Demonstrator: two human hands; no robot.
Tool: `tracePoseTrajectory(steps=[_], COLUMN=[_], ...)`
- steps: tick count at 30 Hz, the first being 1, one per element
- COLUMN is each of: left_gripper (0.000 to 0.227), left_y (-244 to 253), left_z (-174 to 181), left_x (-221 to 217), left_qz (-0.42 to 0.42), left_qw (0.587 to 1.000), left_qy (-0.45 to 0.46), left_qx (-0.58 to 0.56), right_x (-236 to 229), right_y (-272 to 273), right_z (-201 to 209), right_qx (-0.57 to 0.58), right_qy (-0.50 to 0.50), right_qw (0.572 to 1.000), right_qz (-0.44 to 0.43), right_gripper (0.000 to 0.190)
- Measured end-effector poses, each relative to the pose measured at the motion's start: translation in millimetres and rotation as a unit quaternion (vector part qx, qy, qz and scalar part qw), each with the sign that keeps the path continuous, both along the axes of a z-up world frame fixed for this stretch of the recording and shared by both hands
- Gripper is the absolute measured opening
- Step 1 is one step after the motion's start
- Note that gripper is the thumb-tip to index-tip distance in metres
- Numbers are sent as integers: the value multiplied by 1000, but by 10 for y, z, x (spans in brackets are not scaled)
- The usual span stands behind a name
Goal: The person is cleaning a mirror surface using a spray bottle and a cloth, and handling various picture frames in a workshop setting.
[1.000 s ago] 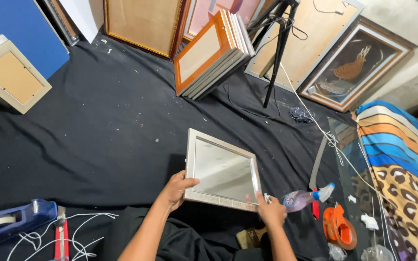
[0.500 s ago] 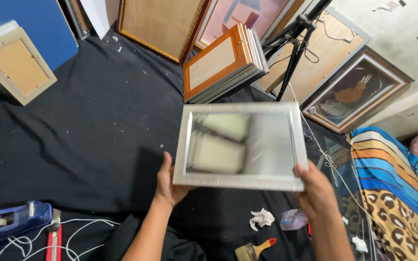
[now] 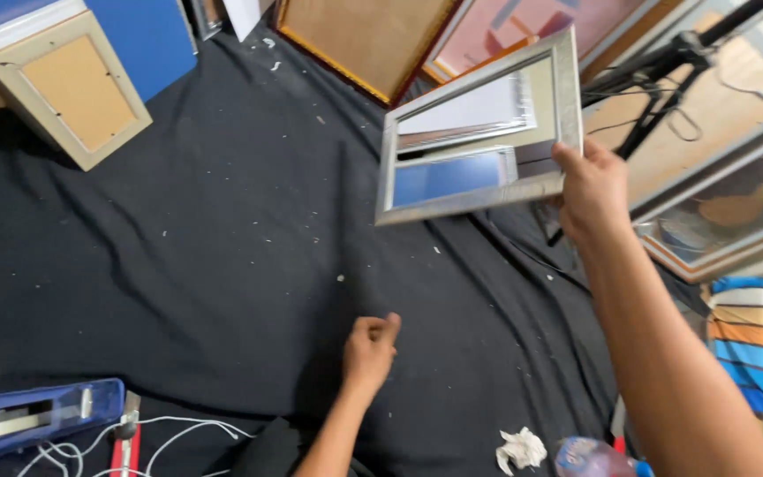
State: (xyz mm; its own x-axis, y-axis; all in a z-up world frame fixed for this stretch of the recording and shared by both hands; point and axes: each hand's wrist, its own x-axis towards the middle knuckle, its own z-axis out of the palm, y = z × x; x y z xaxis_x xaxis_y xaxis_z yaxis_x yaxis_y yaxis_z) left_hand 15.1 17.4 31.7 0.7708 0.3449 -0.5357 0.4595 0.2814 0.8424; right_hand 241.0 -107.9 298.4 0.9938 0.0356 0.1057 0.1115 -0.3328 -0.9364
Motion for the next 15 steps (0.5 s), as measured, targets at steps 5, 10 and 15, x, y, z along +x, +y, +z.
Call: tracePoseTrajectory(steps=[5, 10, 15], left_gripper=[63, 60, 63], left_y=[4, -20, -137], left_z=[67, 112, 22], left_x=[-7, 15, -11], left_qz=[-121, -143, -152], left_qw=[988, 986, 985], left_qy=[35, 49, 46], left_qx=[85, 73, 65], right_x=[882, 1463, 2003], right_y=[149, 133, -107], right_z=[-410, -699, -972], right_qx=[-57, -113, -155], right_qy=[-52, -69, -121], right_qw=[997, 991, 980], right_qz=[-6, -35, -10], right_gripper=[35, 32, 29])
